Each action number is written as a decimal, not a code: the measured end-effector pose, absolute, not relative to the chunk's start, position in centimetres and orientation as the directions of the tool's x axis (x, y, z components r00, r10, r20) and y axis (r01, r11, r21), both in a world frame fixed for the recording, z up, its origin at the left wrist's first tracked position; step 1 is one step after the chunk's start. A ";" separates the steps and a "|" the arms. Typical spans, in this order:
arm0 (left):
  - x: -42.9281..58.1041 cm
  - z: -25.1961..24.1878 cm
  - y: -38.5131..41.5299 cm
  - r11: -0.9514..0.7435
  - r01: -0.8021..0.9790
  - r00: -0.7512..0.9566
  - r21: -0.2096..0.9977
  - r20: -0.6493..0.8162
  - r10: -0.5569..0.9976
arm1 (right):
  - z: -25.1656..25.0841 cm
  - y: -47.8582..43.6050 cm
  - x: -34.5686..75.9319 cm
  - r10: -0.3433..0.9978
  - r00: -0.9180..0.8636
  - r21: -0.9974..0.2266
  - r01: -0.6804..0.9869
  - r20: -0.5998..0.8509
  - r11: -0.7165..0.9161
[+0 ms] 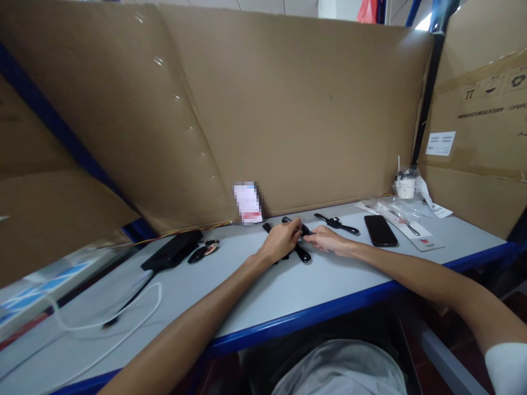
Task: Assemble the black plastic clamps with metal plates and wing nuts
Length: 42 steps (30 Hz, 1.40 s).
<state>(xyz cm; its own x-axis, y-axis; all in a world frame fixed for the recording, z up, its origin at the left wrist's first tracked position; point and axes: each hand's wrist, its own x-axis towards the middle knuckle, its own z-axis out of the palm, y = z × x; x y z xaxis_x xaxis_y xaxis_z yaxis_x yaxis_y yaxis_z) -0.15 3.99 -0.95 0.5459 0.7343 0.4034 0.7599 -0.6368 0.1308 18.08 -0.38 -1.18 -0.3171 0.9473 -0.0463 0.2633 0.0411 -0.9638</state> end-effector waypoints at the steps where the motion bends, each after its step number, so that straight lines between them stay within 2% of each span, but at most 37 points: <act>1: -0.2 -0.9 3.9 -0.625 0.771 0.540 0.123 0.394 0.744 | -1.0 -0.5 18.1 0.942 -0.333 -0.957 0.285 -0.048 0.052; 6: -0.3 -0.7 3.6 -0.587 0.800 0.506 0.124 0.386 0.771 | -0.3 -0.7 17.9 0.956 -0.284 -0.870 0.486 -0.073 0.079; 9: -0.2 -0.6 3.4 -0.596 0.795 0.525 0.111 0.366 0.768 | -0.2 -0.6 17.8 0.974 -0.224 -0.696 0.697 0.017 0.173; 12: 0.0 -0.4 3.4 -0.602 0.790 0.532 0.116 0.360 0.767 | -0.4 -0.2 17.9 0.974 -0.205 -0.546 0.807 0.097 0.225; 18: -0.3 -0.4 3.6 -0.620 0.778 0.545 0.104 0.380 0.747 | -0.8 0.4 18.6 0.977 -0.199 -0.495 0.844 0.071 0.208; 23: -0.4 -0.5 3.7 -0.622 0.779 0.554 0.080 0.377 0.742 | -0.8 -0.3 19.4 0.934 -0.295 -0.285 0.895 0.201 0.344; 29: -0.3 -0.4 3.6 -0.609 0.789 0.534 0.081 0.400 0.745 | 0.0 -0.9 19.8 0.908 -0.363 -0.131 0.910 0.208 0.394; 32: -0.3 -0.3 3.4 -0.592 0.802 0.518 0.078 0.404 0.754 | 0.7 -0.9 20.1 0.916 -0.342 -0.079 0.928 0.209 0.365; 37: -0.4 -0.1 3.6 -0.548 0.831 0.455 0.092 0.455 0.766 | 1.0 -0.1 21.2 0.904 -0.233 -0.011 0.967 0.358 0.254; 39: -0.4 -0.2 3.6 -0.545 0.835 0.461 0.077 0.443 0.769 | 0.7 0.3 21.7 0.921 -0.216 -0.013 0.972 0.326 0.233; 42: -0.2 -0.4 3.4 -0.541 0.840 0.491 0.034 0.373 0.787 | -0.1 0.9 22.1 0.966 -0.201 -0.059 0.975 0.161 0.213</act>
<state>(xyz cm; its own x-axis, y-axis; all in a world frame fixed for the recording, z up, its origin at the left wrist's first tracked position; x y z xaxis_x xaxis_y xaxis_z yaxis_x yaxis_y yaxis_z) -0.21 3.44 -0.39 0.4912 0.7870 0.3734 0.8405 -0.5408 0.0341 22.11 0.95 -0.15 -0.2008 0.9662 0.1614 0.9753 0.2126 -0.0592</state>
